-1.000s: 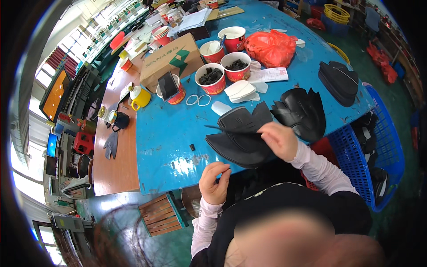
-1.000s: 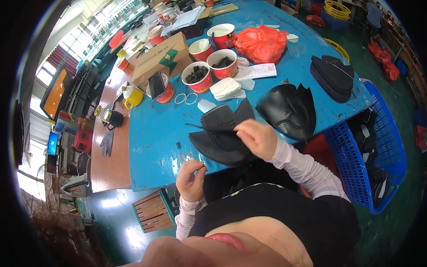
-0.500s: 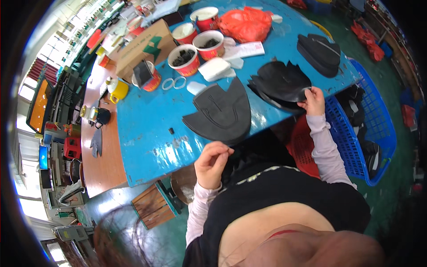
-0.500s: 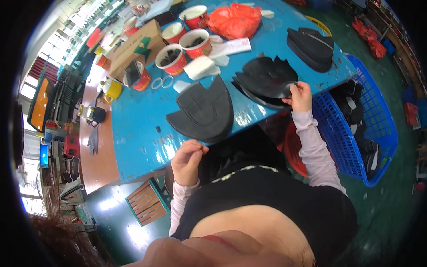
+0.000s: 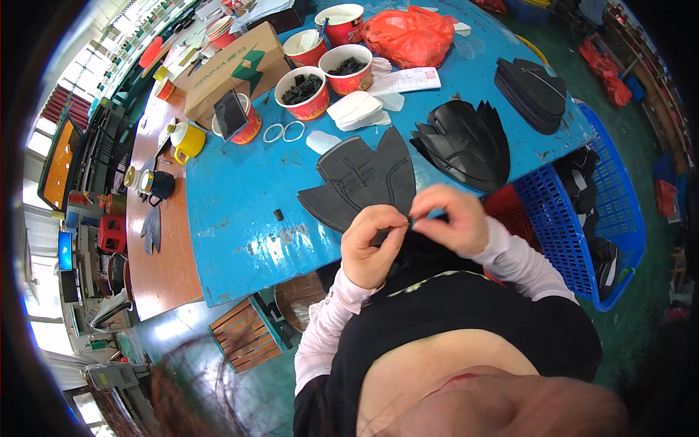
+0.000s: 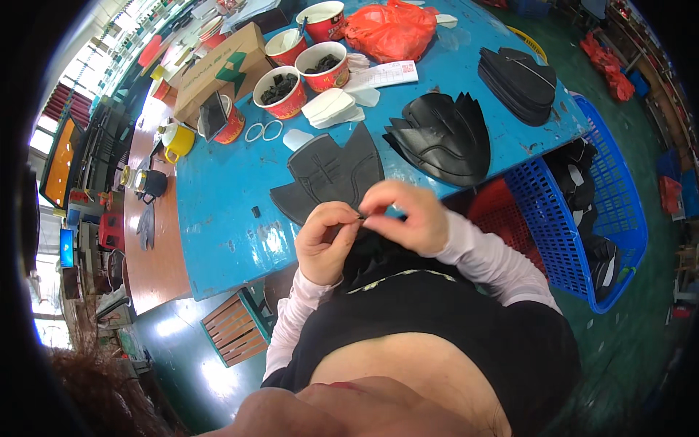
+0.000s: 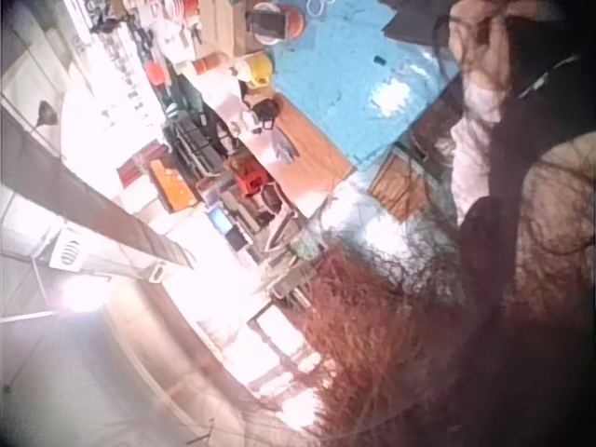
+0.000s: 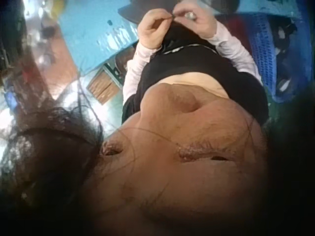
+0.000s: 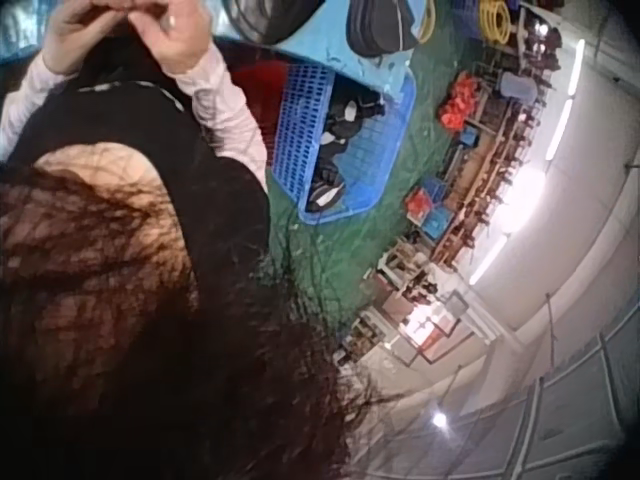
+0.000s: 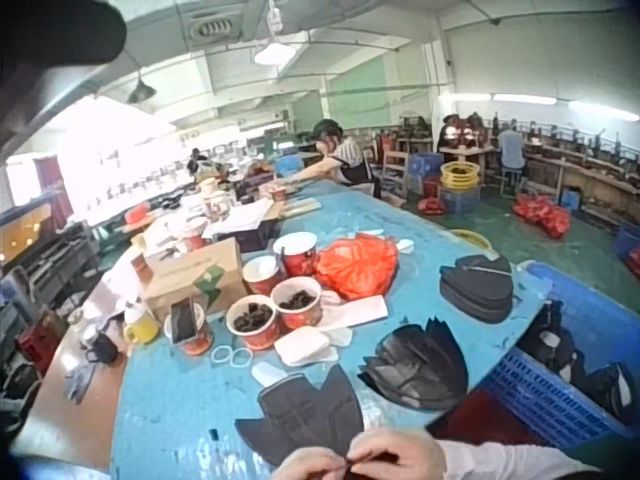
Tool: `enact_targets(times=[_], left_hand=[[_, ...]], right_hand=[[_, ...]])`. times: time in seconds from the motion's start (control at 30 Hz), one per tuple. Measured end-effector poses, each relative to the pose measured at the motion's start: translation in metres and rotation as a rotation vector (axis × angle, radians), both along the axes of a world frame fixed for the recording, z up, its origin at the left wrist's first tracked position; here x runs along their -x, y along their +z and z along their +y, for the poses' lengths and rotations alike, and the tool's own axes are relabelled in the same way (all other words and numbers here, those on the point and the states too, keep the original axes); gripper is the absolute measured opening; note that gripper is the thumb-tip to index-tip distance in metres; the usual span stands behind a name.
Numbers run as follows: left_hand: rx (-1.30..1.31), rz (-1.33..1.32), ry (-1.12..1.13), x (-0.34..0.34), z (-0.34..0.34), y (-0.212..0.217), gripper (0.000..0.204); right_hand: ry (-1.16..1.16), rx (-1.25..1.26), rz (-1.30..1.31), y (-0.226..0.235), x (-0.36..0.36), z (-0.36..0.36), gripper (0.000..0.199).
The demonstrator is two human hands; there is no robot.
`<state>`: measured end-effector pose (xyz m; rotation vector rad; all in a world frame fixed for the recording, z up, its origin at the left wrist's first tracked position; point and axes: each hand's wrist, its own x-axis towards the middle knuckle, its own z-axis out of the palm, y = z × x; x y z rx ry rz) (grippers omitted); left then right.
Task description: The person assembles shoe components by picking up small inserts and attaching them into the shoe uppers by hand, pressing each piece into place.
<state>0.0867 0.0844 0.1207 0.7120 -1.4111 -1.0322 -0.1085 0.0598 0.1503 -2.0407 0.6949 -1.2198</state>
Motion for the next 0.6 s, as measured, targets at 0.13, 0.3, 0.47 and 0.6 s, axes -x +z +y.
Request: enact_targets(times=[0.13, 0.3, 0.47, 0.6], left_hand=[[0.03, -0.009, 0.107, -0.005, -0.005, 0.0, 0.017], [-0.089, 0.078, 0.077, -0.014, -0.005, -0.007, 0.019], [-0.004, -0.147, 0.228, -0.018, -0.005, -0.003, 0.022], [0.094, -0.233, 0.275, -0.018, -0.005, 0.001, 0.021]], right_hand=[[0.058, -0.25, -0.152, -0.022, -0.021, -0.006, 0.018], [0.177, -0.458, -0.18, -0.027, -0.029, -0.014, 0.018], [0.17, -0.559, -0.212, -0.033, -0.039, -0.013, 0.015], [0.216, -0.698, -0.332, -0.029, -0.042, -0.013, 0.015]])
